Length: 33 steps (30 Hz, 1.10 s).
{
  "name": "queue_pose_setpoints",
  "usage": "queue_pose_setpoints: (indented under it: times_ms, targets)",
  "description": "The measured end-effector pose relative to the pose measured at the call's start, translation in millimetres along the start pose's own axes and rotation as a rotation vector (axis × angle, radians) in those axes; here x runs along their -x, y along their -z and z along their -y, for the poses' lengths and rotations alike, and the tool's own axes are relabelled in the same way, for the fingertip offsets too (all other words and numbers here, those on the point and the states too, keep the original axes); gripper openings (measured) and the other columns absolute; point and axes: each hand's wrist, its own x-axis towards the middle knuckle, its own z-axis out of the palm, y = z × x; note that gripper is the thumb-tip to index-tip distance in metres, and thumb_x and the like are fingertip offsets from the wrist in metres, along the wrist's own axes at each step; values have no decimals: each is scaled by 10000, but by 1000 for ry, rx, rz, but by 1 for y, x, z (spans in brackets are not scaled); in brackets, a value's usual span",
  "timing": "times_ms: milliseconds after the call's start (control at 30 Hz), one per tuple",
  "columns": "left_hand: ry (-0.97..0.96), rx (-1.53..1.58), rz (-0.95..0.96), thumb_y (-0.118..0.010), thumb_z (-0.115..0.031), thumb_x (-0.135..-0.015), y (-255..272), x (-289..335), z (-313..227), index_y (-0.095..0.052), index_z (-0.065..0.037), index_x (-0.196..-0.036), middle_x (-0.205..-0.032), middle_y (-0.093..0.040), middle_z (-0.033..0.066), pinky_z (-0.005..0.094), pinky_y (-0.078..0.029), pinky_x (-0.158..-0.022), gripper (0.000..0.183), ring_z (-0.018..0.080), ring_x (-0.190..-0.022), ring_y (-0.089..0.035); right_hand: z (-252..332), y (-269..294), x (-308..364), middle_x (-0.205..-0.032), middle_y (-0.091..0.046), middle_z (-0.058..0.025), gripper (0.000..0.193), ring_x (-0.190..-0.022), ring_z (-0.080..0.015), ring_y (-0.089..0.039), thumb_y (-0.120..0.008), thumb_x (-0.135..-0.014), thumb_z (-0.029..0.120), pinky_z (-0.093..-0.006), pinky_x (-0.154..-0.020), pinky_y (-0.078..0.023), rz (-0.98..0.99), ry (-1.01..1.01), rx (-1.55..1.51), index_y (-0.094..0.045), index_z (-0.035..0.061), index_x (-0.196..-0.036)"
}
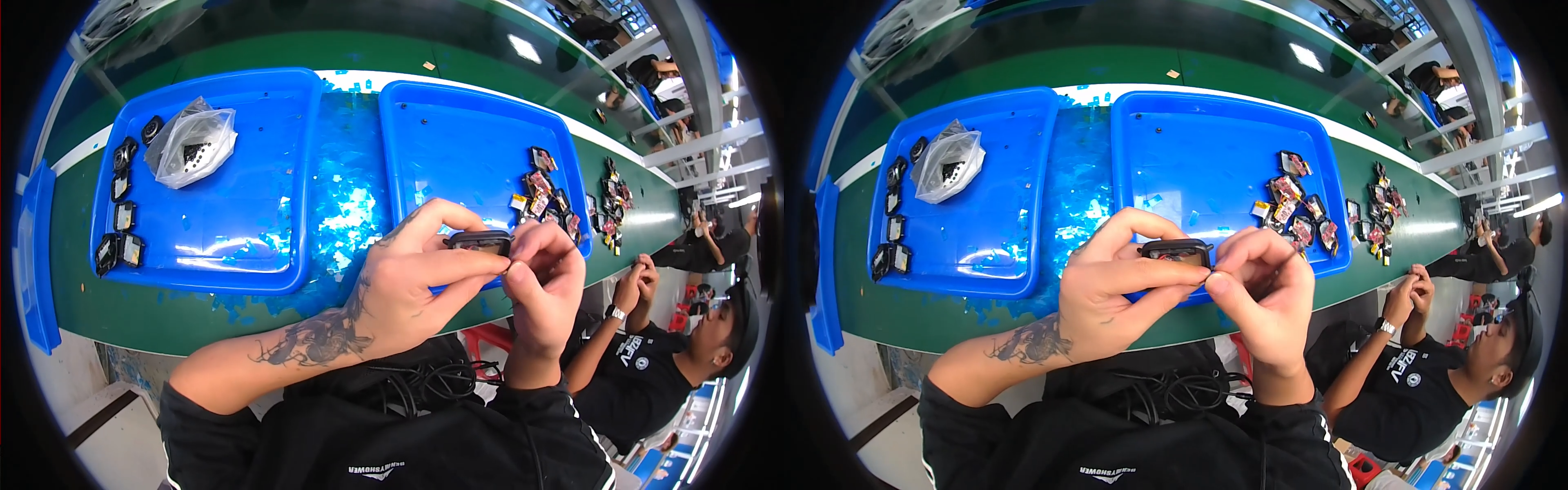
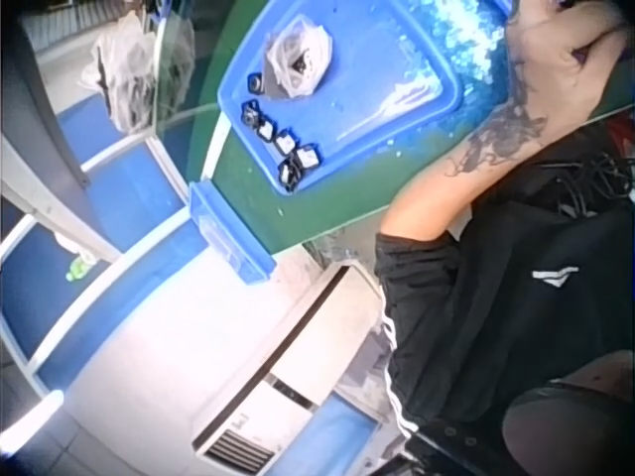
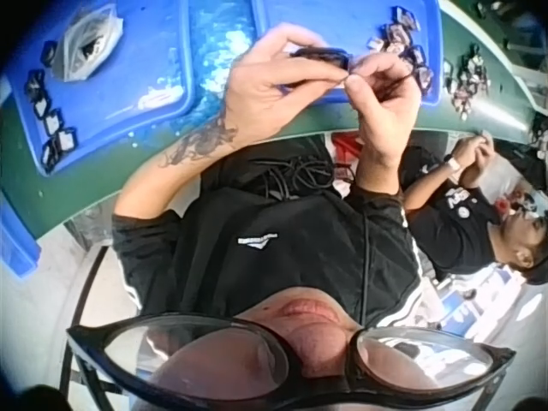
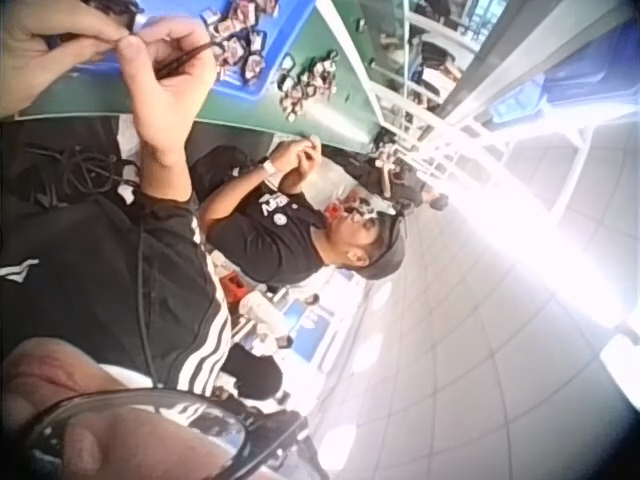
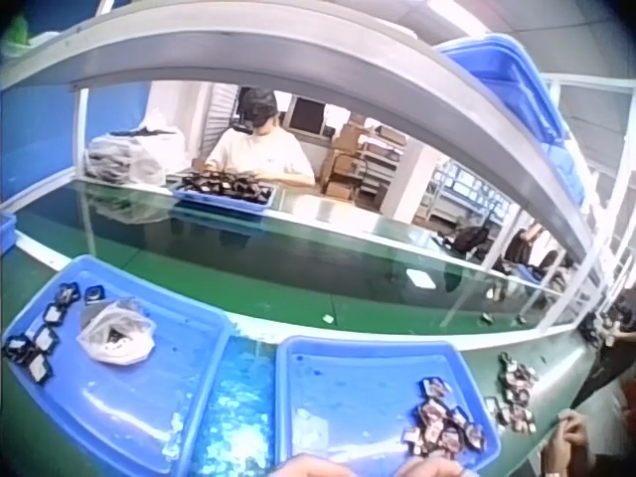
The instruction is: Assemble small electronic components, specifically a battery and circuit board unit into a casing, using tweezers.
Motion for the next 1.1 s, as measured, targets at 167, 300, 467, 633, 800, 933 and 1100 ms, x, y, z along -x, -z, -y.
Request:
queue_pose_setpoints:
  times_ms: [167,300,467,633,800,933,1100]
  targets:
    - [135,99,47,-624,122,-814,3,-4,-5,-706,9,-984,-1128,-527,116,278,-593,-769,221,200,-929,-645,-1,3,-1,-875,-561,-49,160,-573,-14,-407,-673,-842,59,-188,-458,-262,69,-229,-333,-542,13,-923]
    - [241,290,1,-626,111,-827,1,-4,-3,-687,33,-1004,-1123,-521,118,285,-603,-771,203,207,-946,-650,0,2,-2,-863,-571,-37,142,-559,-5,-402,-655,-851,38,-187,-450,-255,64,-236,-308,-538,15,-927]
    - [239,262,21,-624,104,-835,2,-4,-1,-683,40,-999,-1122,-519,124,289,-607,-764,186,229,-953,-659,-3,-1,-6,-813,-578,-20,157,-546,-8,-412,-663,-838,14,-185,-449,-261,25,-173,-218,-540,18,-936]
    - [309,377,5,-609,86,-854,2,-6,0,-650,70,-1035,-1116,-526,136,302,-611,-753,186,264,-930,-671,-3,3,-6,-717,-486,30,92,-524,-21,-371,-567,-945,113,-187,-444,-254,-60,-186,-254,-553,24,-962]
    - [592,629,-22,-565,-79,-939,5,-15,3,-590,52,-1164,-1105,-615,150,328,-594,-775,262,304,-962,-673,-8,27,-12,-874,-458,-67,504,-688,-119,-425,-255,-1046,395,-271,-631,-396,-31,234,-282,-535,-5,-922]
    - [648,736,-67,-532,-119,-963,8,-19,1,-594,33,-1183,-1119,-635,150,338,-571,-812,274,305,-1010,-662,-16,55,-18,-830,-523,-70,626,-715,-138,-465,-209,-1042,434,-284,-690,-390,-117,431,334,-609,-22,-889]
    - [637,624,-139,-537,-107,-961,10,-18,3,-612,35,-1159,-1092,-649,150,329,-572,-830,255,278,-1013,-660,-16,72,-9,-767,-577,-70,302,-691,-181,-536,-511,-979,250,-296,-653,-420,61,337,806,-666,-6,-944]
